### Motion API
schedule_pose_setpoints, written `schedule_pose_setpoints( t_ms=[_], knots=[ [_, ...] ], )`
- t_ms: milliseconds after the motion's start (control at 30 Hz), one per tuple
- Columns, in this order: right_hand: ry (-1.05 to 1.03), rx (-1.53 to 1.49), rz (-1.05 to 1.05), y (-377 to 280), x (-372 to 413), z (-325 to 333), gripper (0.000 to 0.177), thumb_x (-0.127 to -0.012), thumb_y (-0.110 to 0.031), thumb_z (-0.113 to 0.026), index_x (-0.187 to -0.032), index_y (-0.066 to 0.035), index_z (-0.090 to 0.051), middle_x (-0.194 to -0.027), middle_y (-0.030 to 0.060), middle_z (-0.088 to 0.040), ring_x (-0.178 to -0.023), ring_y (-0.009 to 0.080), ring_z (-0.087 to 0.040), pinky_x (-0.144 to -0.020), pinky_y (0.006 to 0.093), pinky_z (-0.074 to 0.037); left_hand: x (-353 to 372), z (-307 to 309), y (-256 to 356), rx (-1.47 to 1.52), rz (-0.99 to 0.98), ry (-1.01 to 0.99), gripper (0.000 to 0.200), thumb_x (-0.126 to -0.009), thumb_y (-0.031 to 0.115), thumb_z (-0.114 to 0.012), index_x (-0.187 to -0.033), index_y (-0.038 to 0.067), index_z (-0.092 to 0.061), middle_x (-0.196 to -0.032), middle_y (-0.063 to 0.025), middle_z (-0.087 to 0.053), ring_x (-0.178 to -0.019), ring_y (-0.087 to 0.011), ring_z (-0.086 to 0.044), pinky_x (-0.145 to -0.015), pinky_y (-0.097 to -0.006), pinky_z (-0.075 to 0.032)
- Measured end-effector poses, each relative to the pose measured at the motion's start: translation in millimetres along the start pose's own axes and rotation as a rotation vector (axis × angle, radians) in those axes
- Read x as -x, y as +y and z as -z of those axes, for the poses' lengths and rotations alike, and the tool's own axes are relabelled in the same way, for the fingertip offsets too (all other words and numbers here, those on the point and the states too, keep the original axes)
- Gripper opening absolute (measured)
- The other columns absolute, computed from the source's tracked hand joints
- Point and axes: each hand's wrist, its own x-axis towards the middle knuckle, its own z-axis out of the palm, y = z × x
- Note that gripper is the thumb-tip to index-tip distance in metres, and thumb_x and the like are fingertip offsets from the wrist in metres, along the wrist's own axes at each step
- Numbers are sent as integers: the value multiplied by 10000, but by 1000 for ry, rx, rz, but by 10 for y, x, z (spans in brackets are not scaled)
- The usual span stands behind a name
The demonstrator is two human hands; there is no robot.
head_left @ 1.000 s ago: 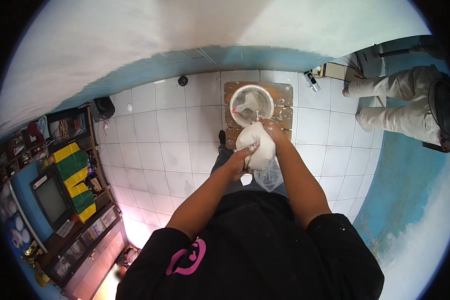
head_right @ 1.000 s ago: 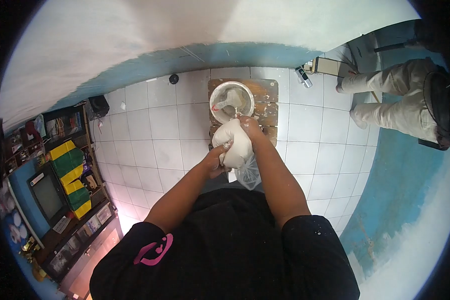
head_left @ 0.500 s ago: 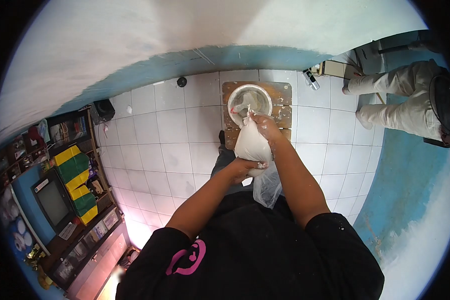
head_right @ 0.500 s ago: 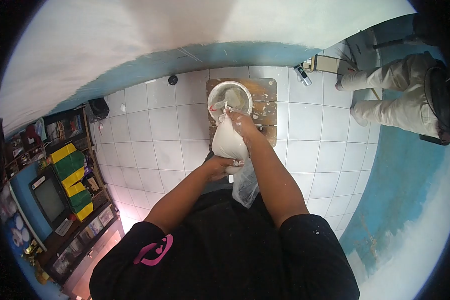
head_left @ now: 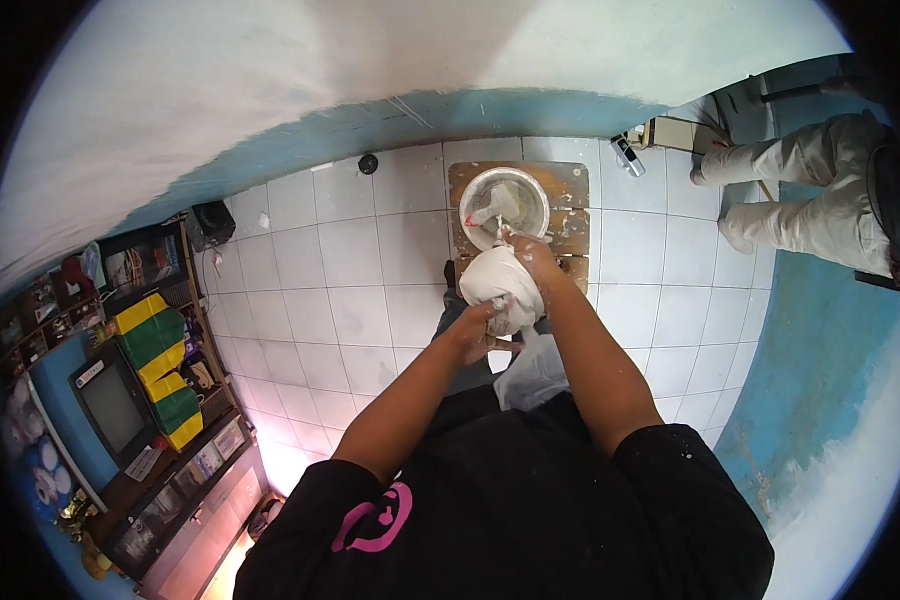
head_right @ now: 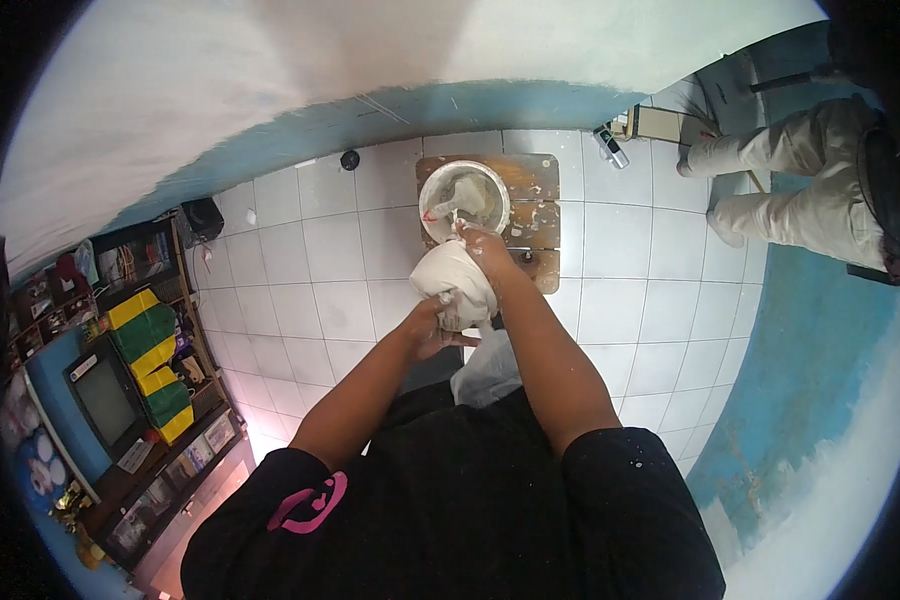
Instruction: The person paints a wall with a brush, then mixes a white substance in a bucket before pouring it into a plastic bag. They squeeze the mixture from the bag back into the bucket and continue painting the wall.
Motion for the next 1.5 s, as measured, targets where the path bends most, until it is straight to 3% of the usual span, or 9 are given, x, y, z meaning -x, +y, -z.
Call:
schedule_pose_setpoints(
  t_ms=[67, 200, 267, 433, 767, 933, 1033, 1167, 1500],
  knots=[
    [33, -437, -394, -632, 330, -294, 309, -872, -272, -576, -1058, -25, -583, -798, 65, -588, -705, 177, -577, -616, 327, -485, -2, 45, 65, 201, 30, -178, 635, -790, 476, -568, -1259, 79, -410, -1184, -148, -525, -1073, -315, -533, -890, -546, -432],
    [-15, -448, -342, -672, 371, -387, 322, -868, -296, -578, -1048, -29, -574, -803, 64, -592, -686, 170, -576, -588, 316, -478, -105, 85, -15, 157, -91, -75, 716, -784, 534, -565, -1290, 70, -361, -1217, -153, -500, -1090, -342, -522, -919, -511, -432],
    [5, -338, -296, -574, 265, -371, 378, -846, -355, -604, -1032, -28, -566, -800, 74, -605, -637, 173, -581, -561, 321, -478, -137, 35, -53, 107, -134, 32, 526, -828, 381, -589, -1219, 57, -449, -1163, -125, -543, -1055, -280, -553, -890, -439, -470],
    [-1, -398, -269, -665, 241, -314, 217, -890, -206, -536, -1014, -33, -571, -799, 37, -577, -659, 128, -554, -568, 283, -463, -92, -28, -79, 10, -137, 116, 360, -826, 200, -627, -1134, 45, -523, -1048, -88, -602, -968, -209, -598, -826, -366, -505],
    [57, -481, -338, -506, 193, -193, 151, -887, -164, -521, -951, -44, -584, -761, 22, -563, -662, 133, -560, -579, 267, -470, -68, 73, -49, 177, -11, 76, 399, -847, 305, -571, -1144, 46, -510, -1014, -105, -605, -911, -234, -615, -783, -384, -511],
    [43, 191, 202, 406, -272, 41, 160, -889, -171, -526, -952, -46, -602, -774, 11, -571, -662, 101, -516, -604, 237, -425, -46, 44, 85, 124, 9, 10, 403, -797, 231, -541, -1151, 48, -485, -996, -106, -603, -888, -245, -613, -736, -417, -515],
    [89, 3, 43, 10, -60, -136, 157, -887, -159, -516, -955, -50, -607, -773, 3, -568, -655, 82, -489, -591, 222, -394, -98, 184, 101, 85, 115, -40, 378, -750, 181, -521, -1107, 56, -509, -960, -102, -608, -839, -222, -613, -643, -379, -506],
    [89, -182, -220, -496, 216, -316, 163, -884, -150, -494, -955, -51, -602, -754, -9, -551, -647, 73, -469, -586, 213, -374, -97, 30, 58, 45, 97, 147, 324, -760, 208, -532, -1052, 67, -541, -894, -85, -620, -707, -172, -603, -500, -307, -454],
    [173, -141, -134, -392, 122, -140, 159, -873, -158, -509, -956, -43, -580, -749, 10, -551, -625, 98, -504, -556, 241, -412, -11, -90, 140, -136, 135, 120, 266, -812, 245, -618, -983, 44, -583, -752, -44, -627, -504, -93, -547, -372, -201, -374]
  ],
)
